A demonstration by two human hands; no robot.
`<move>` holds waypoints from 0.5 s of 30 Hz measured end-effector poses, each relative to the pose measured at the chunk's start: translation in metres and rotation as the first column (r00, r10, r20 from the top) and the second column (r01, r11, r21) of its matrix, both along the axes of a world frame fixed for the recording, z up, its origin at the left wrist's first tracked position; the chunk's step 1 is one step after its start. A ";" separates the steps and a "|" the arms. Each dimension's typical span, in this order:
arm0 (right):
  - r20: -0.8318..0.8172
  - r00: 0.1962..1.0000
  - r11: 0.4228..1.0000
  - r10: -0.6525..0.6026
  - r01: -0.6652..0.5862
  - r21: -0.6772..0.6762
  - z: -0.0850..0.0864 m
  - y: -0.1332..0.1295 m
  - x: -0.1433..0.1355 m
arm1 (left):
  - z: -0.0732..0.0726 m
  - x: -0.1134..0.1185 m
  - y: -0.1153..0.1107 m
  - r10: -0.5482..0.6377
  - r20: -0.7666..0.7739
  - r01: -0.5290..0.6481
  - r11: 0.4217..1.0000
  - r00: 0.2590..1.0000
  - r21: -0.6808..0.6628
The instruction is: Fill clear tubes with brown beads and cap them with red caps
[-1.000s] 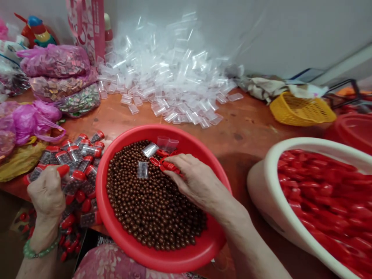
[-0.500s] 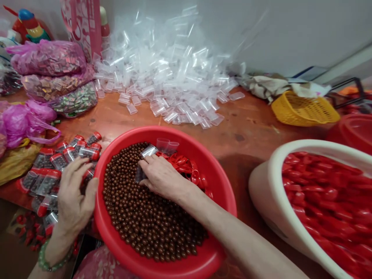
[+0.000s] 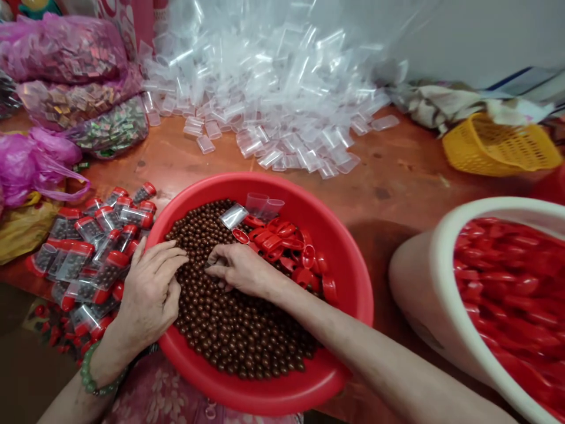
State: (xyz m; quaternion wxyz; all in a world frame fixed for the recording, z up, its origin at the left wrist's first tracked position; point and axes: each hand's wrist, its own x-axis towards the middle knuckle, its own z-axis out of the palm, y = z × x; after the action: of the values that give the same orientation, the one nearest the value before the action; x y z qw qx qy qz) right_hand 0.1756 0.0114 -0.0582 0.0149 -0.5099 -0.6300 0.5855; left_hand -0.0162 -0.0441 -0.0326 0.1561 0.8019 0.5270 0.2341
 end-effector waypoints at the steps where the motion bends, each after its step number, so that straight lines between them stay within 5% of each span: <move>1: -0.022 1.000 0.997 -0.018 0.016 -0.078 -0.003 -0.001 -0.001 | 0.000 0.001 0.000 -0.001 -0.007 0.001 1.000 1.000 -0.006; 7: -0.138 0.988 0.914 -0.067 0.005 -0.406 -0.013 -0.002 -0.003 | 0.005 0.000 -0.002 -0.038 -0.019 0.037 0.999 0.999 -0.028; 15: -0.327 0.929 0.812 -0.175 -0.052 -0.581 -0.014 -0.005 -0.002 | 0.025 -0.013 -0.005 -0.383 -0.012 0.375 0.910 0.924 -0.174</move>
State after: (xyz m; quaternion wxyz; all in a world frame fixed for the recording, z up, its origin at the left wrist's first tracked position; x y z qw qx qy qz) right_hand 0.1738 0.0065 -0.0726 -0.0051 -0.3926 -0.3903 0.8328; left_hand -0.0289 -0.0490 -0.0076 0.2539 0.8779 0.3827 0.1355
